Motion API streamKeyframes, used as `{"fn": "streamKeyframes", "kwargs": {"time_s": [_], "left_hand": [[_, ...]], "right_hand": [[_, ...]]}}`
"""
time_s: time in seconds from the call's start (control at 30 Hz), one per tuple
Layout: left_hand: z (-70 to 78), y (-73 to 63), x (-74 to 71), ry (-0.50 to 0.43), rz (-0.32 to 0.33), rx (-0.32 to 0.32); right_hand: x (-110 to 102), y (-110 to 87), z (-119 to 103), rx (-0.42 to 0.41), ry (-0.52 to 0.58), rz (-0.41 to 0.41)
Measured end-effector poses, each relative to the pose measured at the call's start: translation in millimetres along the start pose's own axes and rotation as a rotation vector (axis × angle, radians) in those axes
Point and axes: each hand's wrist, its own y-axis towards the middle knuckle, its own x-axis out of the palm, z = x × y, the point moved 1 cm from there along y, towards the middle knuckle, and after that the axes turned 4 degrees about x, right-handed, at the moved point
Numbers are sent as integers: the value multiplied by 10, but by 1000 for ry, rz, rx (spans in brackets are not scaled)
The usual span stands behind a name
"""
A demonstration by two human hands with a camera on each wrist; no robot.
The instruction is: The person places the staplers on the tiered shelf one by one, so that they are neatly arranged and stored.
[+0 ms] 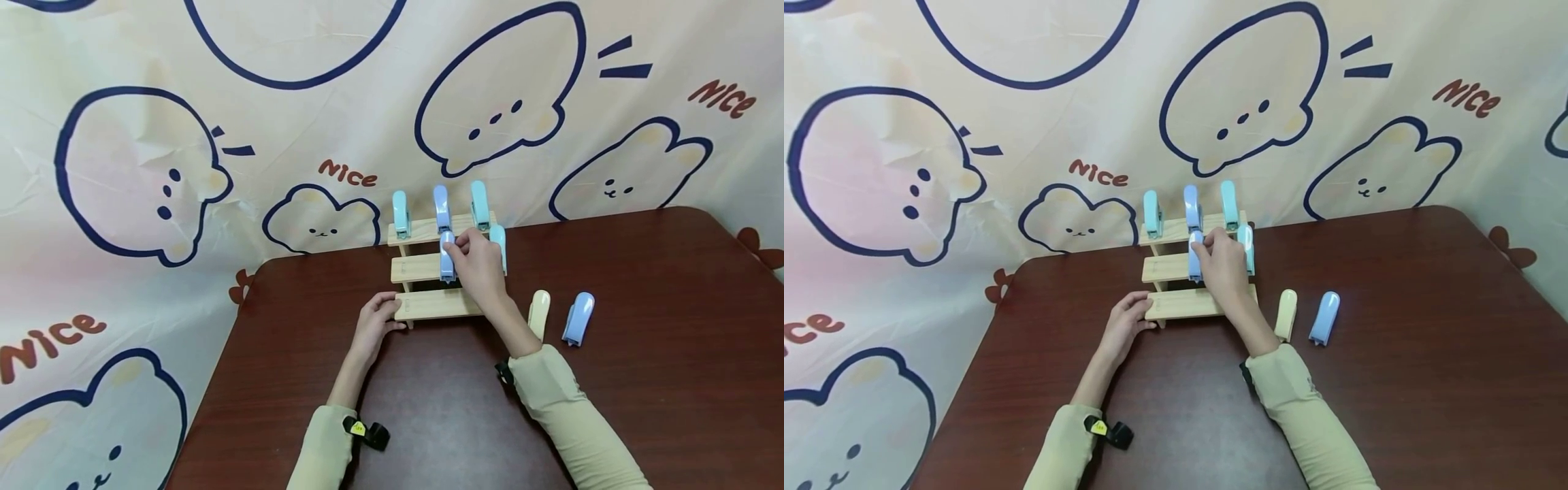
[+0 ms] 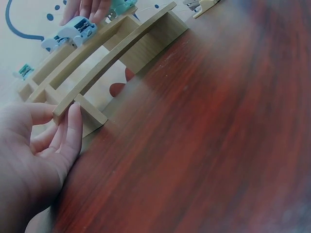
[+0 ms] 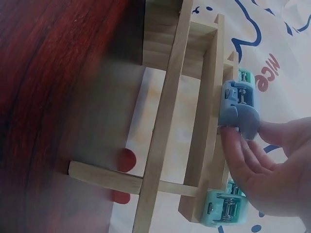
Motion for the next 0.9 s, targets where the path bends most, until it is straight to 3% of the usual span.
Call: {"fn": "streamKeyframes", "kwargs": {"time_s": [0.43,0.67,0.9], "left_hand": [[-20,23,-8,-9,4,-7],[-2,17,-26,-1,12,-5],[-2,15,-12,-9,2,0]], "right_hand": [[-60,-15,-114,107,16,-192],[-39,-15,-135,99,31,-182],[-174,-27,-169,10,15,-120]]}}
